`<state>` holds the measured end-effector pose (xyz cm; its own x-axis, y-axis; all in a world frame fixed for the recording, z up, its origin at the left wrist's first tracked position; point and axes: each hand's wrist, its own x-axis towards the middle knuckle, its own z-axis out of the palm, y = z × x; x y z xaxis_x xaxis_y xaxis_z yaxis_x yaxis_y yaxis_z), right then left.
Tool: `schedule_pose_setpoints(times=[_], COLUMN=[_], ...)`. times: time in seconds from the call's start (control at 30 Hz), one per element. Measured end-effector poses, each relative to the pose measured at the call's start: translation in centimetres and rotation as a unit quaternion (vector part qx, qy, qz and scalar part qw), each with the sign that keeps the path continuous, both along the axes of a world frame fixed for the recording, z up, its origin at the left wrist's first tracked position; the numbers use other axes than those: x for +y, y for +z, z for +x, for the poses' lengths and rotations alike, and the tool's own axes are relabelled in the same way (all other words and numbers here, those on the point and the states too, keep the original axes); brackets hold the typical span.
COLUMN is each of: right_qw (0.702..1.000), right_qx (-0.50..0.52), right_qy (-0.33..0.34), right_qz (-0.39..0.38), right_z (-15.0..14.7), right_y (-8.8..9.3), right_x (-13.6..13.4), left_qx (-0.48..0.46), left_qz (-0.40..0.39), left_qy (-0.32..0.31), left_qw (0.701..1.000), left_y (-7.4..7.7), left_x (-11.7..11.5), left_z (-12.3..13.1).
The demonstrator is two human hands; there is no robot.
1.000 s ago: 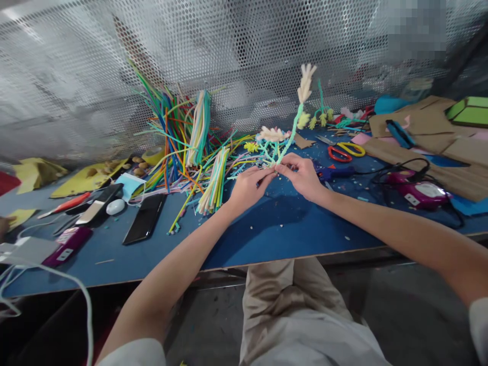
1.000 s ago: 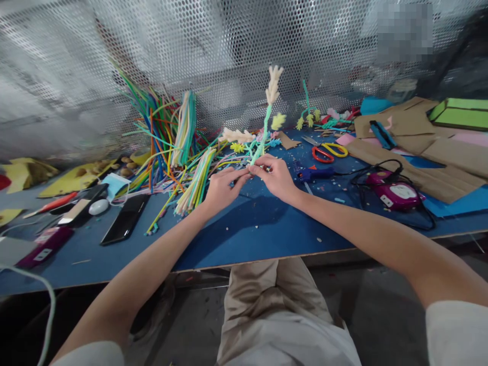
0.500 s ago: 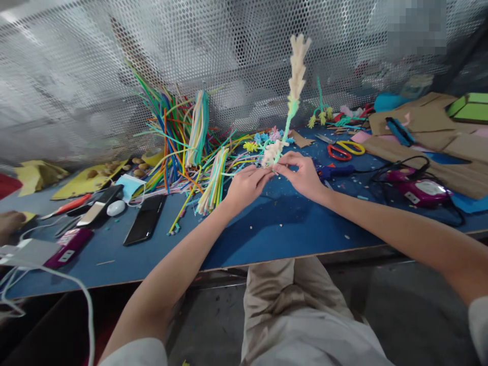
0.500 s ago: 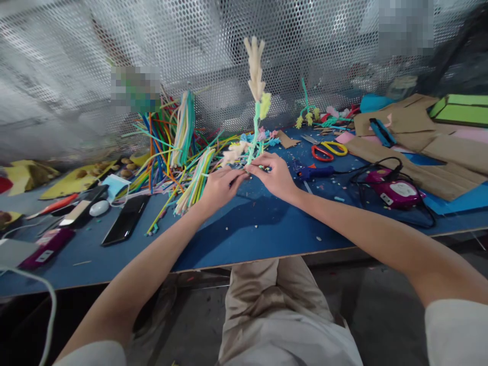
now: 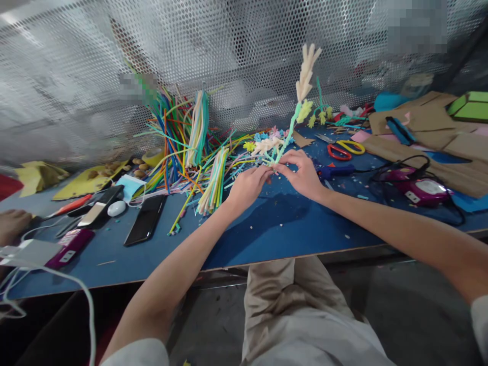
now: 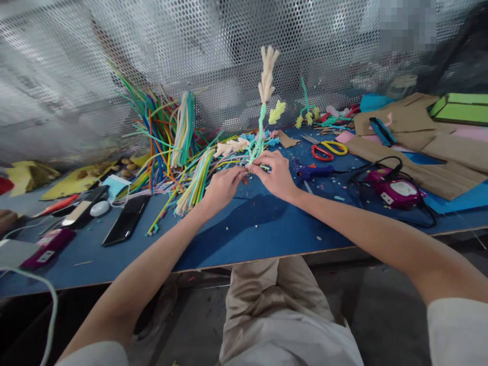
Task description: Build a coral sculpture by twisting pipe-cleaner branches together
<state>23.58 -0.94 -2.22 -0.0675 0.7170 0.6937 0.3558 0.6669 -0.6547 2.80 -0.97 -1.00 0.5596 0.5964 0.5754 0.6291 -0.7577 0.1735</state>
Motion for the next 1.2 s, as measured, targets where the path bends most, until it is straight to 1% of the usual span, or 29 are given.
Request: schedule_pose_setpoints(times=[0.1,0.23,0.3,0.4,0.47,0.53,0.6,0.7,0.87,0.93,1.0,1.07,1.13,1.2], right_qw=[0.999,0.999,0.997,0.986,0.970,0.952,0.931,0.897,0.836,0.821,0.815,0.813,0.819,0.835], right_qx=[0.029,0.042,0.061,0.127,0.175,0.205,0.220,0.237,0.273,0.284,0.295,0.300,0.293,0.285], right_qy=[0.024,0.022,0.038,0.088,0.134,0.187,0.240,0.302,0.378,0.391,0.394,0.396,0.391,0.365], right_qz=[-0.007,-0.009,-0.028,-0.070,-0.098,-0.130,-0.167,-0.220,-0.289,-0.303,-0.307,-0.304,-0.300,-0.297], right_z=[-0.1,-0.2,-0.4,-0.6,-0.8,-0.9,-0.9,-0.8,-0.8,-0.8,-0.8,-0.8,-0.9,-1.0], right_y=[0.0,0.4,0.5,0.2,0.0,-0.1,-0.1,0.0,0.1,0.1,0.0,-0.1,-0.1,-0.2], right_x=[-0.1,-0.5,-0.7,-0.7,-0.6,-0.5,-0.5,-0.5,-0.5,-0.5,-0.5,-0.5,-0.5,-0.5], left_qx=[0.007,0.006,-0.006,-0.061,-0.109,-0.152,-0.184,-0.206,-0.254,-0.273,-0.289,-0.300,-0.304,-0.294], left_qz=[-0.009,0.008,0.001,-0.043,-0.090,-0.146,-0.206,-0.289,-0.361,-0.381,-0.393,-0.390,-0.360,-0.298], left_qy=[0.021,0.060,0.054,0.016,-0.013,-0.042,-0.069,-0.101,-0.129,-0.134,-0.141,-0.147,-0.147,-0.129], left_qw=[1.000,0.998,0.999,0.997,0.990,0.977,0.959,0.929,0.888,0.873,0.861,0.858,0.870,0.899], left_y=[0.3,0.6,0.7,1.0,1.3,1.6,1.6,1.4,0.8,0.6,0.4,0.4,0.5,0.6], left_x=[-0.4,-1.0,-1.3,-1.5,-1.5,-1.5,-1.3,-1.1,-1.1,-1.0,-0.9,-0.9,-0.9,-1.0], left_z=[0.1,0.3,0.4,0.7,0.8,0.8,0.7,0.6,0.8,0.8,0.8,0.8,0.8,0.9])
